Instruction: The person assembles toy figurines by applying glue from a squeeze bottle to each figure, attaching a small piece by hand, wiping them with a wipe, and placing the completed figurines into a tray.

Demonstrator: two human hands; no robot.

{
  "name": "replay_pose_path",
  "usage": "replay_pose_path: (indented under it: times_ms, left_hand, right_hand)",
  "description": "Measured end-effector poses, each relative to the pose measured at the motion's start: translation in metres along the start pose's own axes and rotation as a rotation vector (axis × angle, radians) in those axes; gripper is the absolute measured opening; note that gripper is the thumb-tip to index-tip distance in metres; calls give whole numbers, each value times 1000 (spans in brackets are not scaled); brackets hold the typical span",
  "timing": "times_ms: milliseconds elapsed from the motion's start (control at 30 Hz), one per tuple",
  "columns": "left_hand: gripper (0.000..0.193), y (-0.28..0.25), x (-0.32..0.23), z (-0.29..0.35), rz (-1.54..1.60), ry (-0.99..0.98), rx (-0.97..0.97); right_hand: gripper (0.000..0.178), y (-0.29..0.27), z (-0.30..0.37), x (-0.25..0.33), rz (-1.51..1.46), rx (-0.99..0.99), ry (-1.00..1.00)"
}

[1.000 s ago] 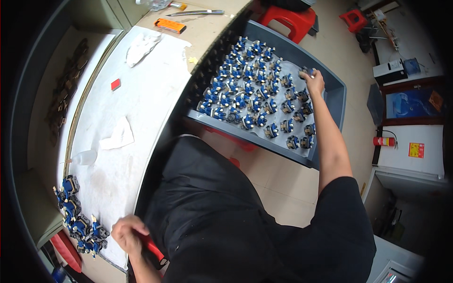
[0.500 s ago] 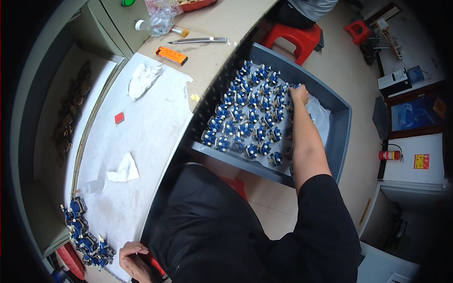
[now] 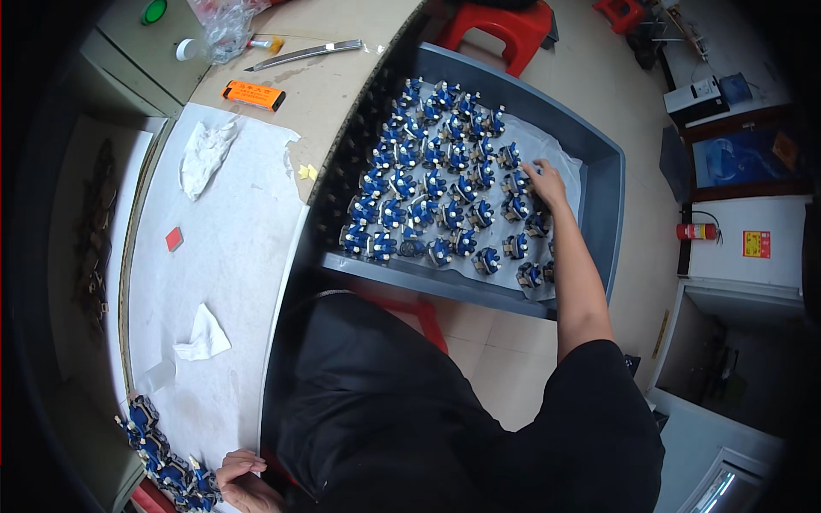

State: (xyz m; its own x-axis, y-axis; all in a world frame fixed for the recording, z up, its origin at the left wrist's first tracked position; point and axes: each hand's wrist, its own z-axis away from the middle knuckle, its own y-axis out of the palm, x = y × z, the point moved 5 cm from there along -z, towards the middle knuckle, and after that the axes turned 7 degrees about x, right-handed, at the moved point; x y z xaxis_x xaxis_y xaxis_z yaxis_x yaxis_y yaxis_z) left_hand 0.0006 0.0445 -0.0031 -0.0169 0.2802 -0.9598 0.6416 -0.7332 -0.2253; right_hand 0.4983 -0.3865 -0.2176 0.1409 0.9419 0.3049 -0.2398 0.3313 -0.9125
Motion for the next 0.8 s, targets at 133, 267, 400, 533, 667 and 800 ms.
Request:
replay_pose_path:
  times_ms: [133, 267, 400, 533, 667, 800]
  left_hand:
    - [40, 6, 4, 3, 11, -3, 14]
    - [40, 10, 2, 8, 21, 11, 48]
    - [41, 3, 4, 10, 45, 27, 19]
    - [41, 9, 3, 7, 44, 34, 41]
    - [41, 14, 4, 6, 74, 68, 104]
    - [42, 16, 7, 7, 58, 85, 87]
  right_hand:
    - [58, 17, 6, 34, 38, 49, -1]
    - [56, 4, 14, 22, -158, 106, -90]
    - [66, -20, 59, -67, -51, 32, 213]
    - [75, 8, 95, -87, -75, 148, 269]
    - [74, 11, 114, -40, -105, 193, 217]
    - [71, 30, 119, -9, -74, 301, 108]
